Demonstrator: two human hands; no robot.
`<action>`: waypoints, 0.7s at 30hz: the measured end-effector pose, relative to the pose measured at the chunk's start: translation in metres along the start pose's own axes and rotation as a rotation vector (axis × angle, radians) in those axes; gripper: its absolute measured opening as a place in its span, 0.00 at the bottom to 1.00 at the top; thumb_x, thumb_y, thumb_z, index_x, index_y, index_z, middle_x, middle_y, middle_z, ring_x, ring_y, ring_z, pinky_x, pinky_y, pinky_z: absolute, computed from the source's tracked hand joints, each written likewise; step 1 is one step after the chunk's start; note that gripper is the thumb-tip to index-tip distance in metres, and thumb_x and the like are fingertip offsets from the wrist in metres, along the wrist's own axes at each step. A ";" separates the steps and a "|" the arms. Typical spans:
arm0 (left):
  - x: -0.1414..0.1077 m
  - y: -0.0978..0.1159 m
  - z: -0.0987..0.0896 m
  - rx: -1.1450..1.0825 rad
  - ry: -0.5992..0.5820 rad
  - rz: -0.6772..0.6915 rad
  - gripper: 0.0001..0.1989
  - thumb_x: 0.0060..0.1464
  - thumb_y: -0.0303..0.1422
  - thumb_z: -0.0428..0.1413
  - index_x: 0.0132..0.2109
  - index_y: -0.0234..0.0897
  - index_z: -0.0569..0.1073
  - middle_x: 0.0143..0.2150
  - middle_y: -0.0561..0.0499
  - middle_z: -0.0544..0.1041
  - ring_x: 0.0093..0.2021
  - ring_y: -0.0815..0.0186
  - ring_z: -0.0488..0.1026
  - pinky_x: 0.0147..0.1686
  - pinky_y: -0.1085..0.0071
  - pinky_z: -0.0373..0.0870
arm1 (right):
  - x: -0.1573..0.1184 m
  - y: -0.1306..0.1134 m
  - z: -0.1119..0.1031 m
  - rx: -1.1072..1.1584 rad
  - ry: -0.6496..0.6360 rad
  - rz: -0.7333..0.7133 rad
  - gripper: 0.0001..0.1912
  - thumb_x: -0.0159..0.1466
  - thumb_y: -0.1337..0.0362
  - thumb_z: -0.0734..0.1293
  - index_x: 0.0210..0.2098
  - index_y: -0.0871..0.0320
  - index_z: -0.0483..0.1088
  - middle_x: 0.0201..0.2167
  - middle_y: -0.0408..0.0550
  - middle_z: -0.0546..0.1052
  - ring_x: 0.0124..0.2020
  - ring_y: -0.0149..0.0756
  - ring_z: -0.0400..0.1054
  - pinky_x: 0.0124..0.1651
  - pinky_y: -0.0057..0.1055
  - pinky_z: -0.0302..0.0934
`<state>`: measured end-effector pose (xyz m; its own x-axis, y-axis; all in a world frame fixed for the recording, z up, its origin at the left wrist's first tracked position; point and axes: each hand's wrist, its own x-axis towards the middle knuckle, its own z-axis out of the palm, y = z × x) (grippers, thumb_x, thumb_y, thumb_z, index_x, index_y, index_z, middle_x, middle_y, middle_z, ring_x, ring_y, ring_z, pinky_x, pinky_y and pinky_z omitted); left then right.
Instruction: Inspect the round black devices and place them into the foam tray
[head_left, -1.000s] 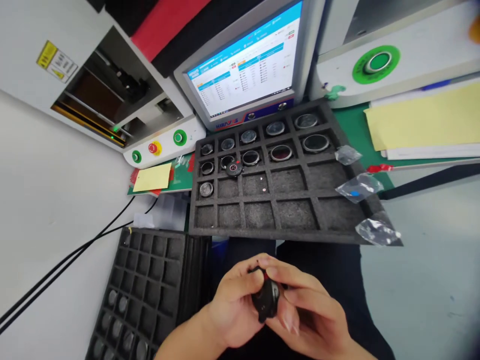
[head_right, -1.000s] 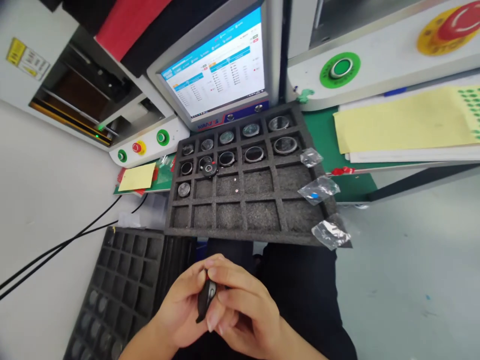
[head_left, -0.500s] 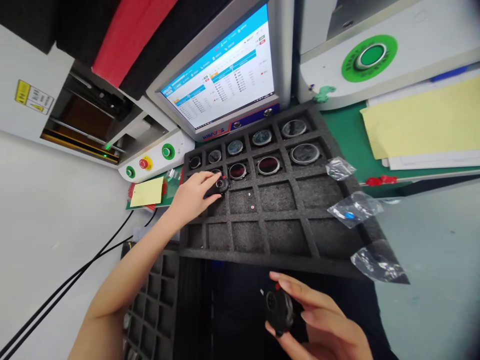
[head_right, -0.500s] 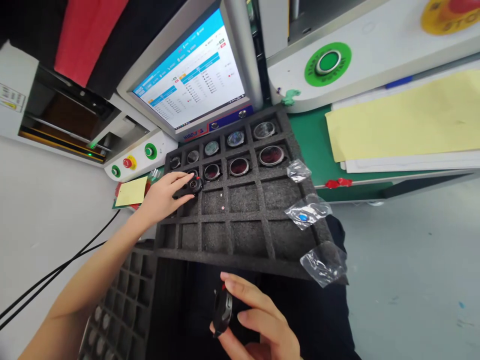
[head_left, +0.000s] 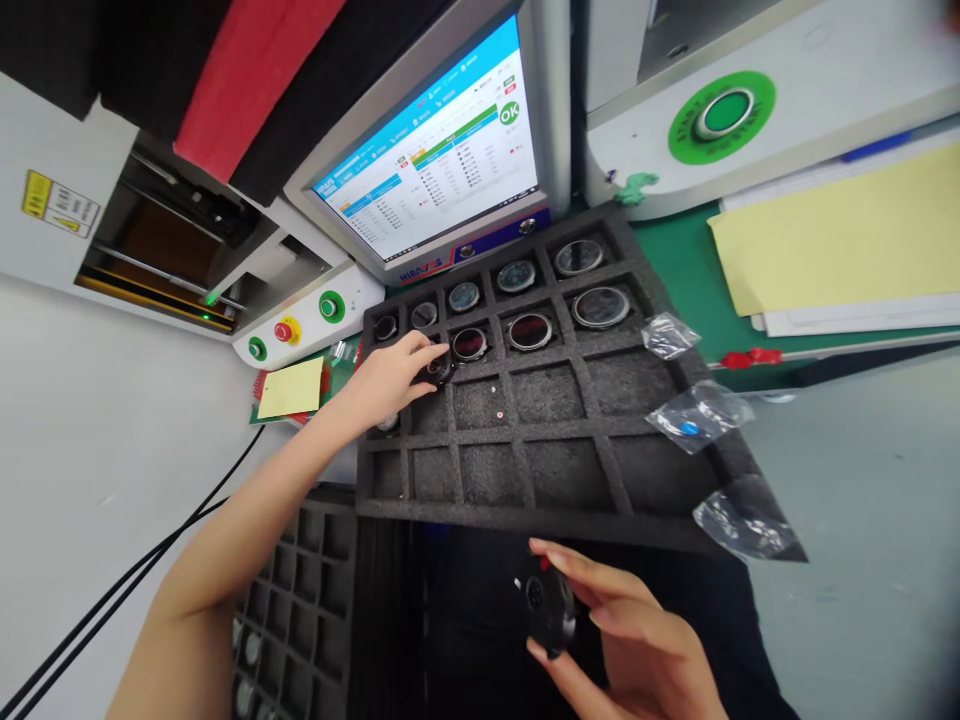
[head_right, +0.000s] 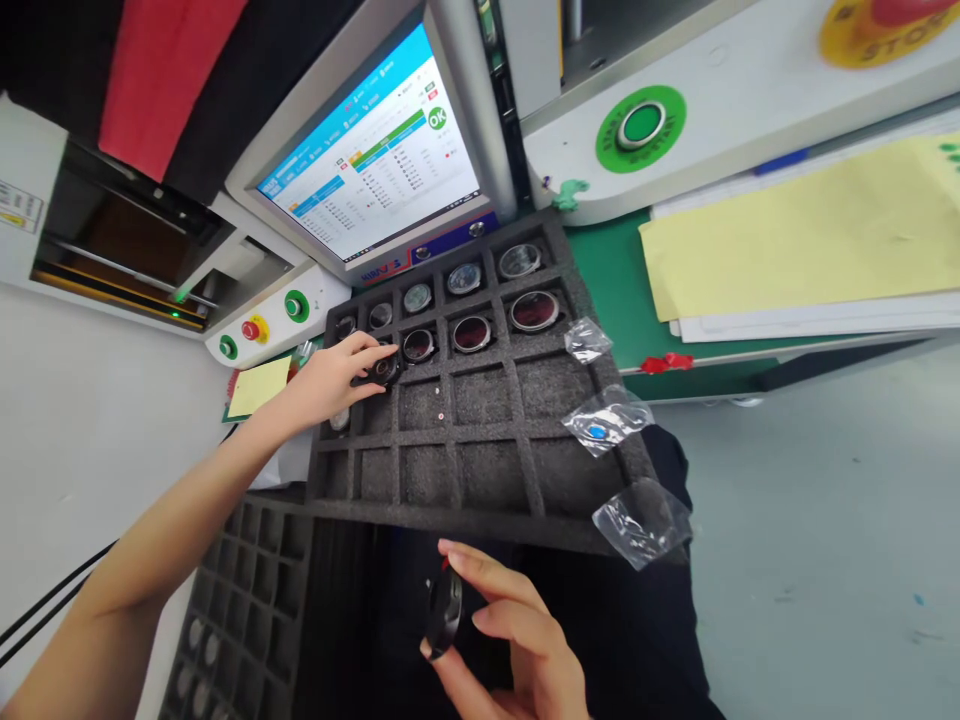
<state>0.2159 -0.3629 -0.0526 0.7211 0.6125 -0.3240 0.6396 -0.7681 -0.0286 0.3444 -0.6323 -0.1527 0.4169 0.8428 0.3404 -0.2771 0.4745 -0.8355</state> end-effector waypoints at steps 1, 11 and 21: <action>0.003 0.000 -0.002 0.017 -0.021 0.000 0.25 0.53 0.26 0.62 0.58 0.35 0.69 0.52 0.46 0.72 0.37 0.66 0.77 0.40 0.69 0.75 | 0.000 0.000 0.000 -0.008 0.002 -0.005 0.25 0.55 0.85 0.68 0.48 0.58 0.66 0.49 0.54 0.76 0.53 0.46 0.73 0.55 0.46 0.72; 0.004 0.004 -0.005 0.049 -0.051 -0.027 0.22 0.54 0.32 0.63 0.56 0.36 0.72 0.55 0.49 0.73 0.40 0.65 0.78 0.39 0.72 0.70 | -0.001 -0.017 0.002 -0.183 0.061 -0.040 0.21 0.57 0.80 0.69 0.46 0.56 0.66 0.46 0.54 0.77 0.49 0.45 0.75 0.51 0.45 0.74; -0.012 -0.009 0.010 0.005 0.073 -0.014 0.20 0.54 0.33 0.63 0.55 0.38 0.74 0.51 0.47 0.76 0.47 0.59 0.78 0.44 0.69 0.70 | -0.017 -0.037 0.015 -0.376 0.075 -0.106 0.21 0.56 0.80 0.70 0.45 0.56 0.66 0.47 0.56 0.78 0.50 0.43 0.75 0.50 0.34 0.73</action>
<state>0.1989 -0.3651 -0.0578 0.7294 0.6353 -0.2539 0.6489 -0.7600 -0.0375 0.3349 -0.6603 -0.1206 0.4924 0.7667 0.4119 0.1009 0.4198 -0.9020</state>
